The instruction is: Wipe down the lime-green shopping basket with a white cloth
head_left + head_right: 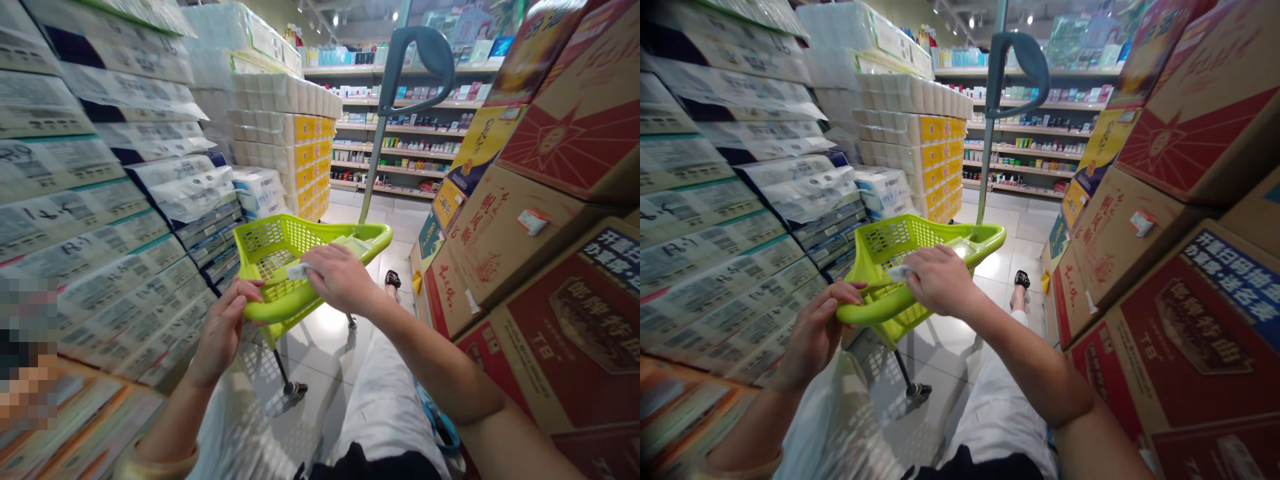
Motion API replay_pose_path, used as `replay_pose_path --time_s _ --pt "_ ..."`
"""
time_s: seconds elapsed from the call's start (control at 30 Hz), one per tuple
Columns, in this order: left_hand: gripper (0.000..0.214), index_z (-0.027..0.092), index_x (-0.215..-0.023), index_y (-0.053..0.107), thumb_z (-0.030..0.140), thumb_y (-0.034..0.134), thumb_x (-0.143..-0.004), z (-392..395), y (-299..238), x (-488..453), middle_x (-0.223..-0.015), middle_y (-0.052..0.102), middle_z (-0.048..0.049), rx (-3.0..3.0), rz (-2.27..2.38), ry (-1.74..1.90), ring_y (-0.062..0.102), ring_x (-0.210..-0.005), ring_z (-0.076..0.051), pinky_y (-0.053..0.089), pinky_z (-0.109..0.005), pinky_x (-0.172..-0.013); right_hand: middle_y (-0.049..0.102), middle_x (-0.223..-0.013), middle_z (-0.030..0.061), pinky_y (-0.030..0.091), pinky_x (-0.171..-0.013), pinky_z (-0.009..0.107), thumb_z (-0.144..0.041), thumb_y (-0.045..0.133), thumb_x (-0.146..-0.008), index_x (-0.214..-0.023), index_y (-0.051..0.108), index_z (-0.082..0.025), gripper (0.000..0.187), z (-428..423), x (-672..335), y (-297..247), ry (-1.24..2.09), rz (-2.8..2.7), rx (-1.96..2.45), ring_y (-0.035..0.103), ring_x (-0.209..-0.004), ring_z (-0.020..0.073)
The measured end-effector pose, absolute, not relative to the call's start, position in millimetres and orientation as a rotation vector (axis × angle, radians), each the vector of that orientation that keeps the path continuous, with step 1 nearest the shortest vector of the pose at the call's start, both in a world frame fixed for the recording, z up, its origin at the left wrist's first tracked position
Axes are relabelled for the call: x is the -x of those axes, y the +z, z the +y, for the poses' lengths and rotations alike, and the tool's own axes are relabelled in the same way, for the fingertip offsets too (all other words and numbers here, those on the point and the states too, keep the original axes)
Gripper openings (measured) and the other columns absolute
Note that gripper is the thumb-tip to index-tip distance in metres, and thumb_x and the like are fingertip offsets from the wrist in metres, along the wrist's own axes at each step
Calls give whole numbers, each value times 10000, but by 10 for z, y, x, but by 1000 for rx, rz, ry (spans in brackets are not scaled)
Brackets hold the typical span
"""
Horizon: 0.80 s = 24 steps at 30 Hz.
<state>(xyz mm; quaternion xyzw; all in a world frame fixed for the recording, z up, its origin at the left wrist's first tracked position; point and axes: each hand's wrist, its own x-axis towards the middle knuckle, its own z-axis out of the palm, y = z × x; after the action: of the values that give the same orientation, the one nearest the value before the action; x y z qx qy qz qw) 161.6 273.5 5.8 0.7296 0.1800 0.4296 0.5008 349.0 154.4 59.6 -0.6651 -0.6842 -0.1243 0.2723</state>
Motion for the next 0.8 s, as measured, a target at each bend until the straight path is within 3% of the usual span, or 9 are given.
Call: replay_pose_path --time_s 0.23,0.43,0.6,0.8 --pt "332 226 -670 591 518 530 -815 2776 86 -1593 -739 580 -38 -1741 418 1066 576 -1057 -277 348 -441 -1082 700 -985 73 439 -795 295 -284 338 -985 -966 620 -198 295 1498 -4320 641 -264 -1555 2200 627 -901 204" --pt "346 223 -650 596 517 537 -821 2928 97 -1501 -721 581 -46 -1733 418 1027 587 -1024 -281 421 -438 -1022 679 -887 79 402 -978 382 -269 311 -978 -895 599 -192 310 1343 -4705 434 -412 -1530 2206 598 -903 219" --pt "363 236 -615 604 493 510 -852 3143 109 -1384 -681 590 -8 -1781 404 1103 634 -926 -240 295 -440 -1148 650 -956 98 467 -881 375 -298 318 -970 -963 592 -195 292 1176 -4624 296 -430 -1558 1911 568 -927 236" --pt "414 272 -557 574 528 480 -868 3538 225 -1150 -724 647 -28 -1903 472 1157 641 -925 -254 425 -369 -1017 644 -1025 91 434 -995 439 -268 359 -967 -1075 578 -211 250 1054 -4165 281 -400 -1677 1681 566 -1009 236"
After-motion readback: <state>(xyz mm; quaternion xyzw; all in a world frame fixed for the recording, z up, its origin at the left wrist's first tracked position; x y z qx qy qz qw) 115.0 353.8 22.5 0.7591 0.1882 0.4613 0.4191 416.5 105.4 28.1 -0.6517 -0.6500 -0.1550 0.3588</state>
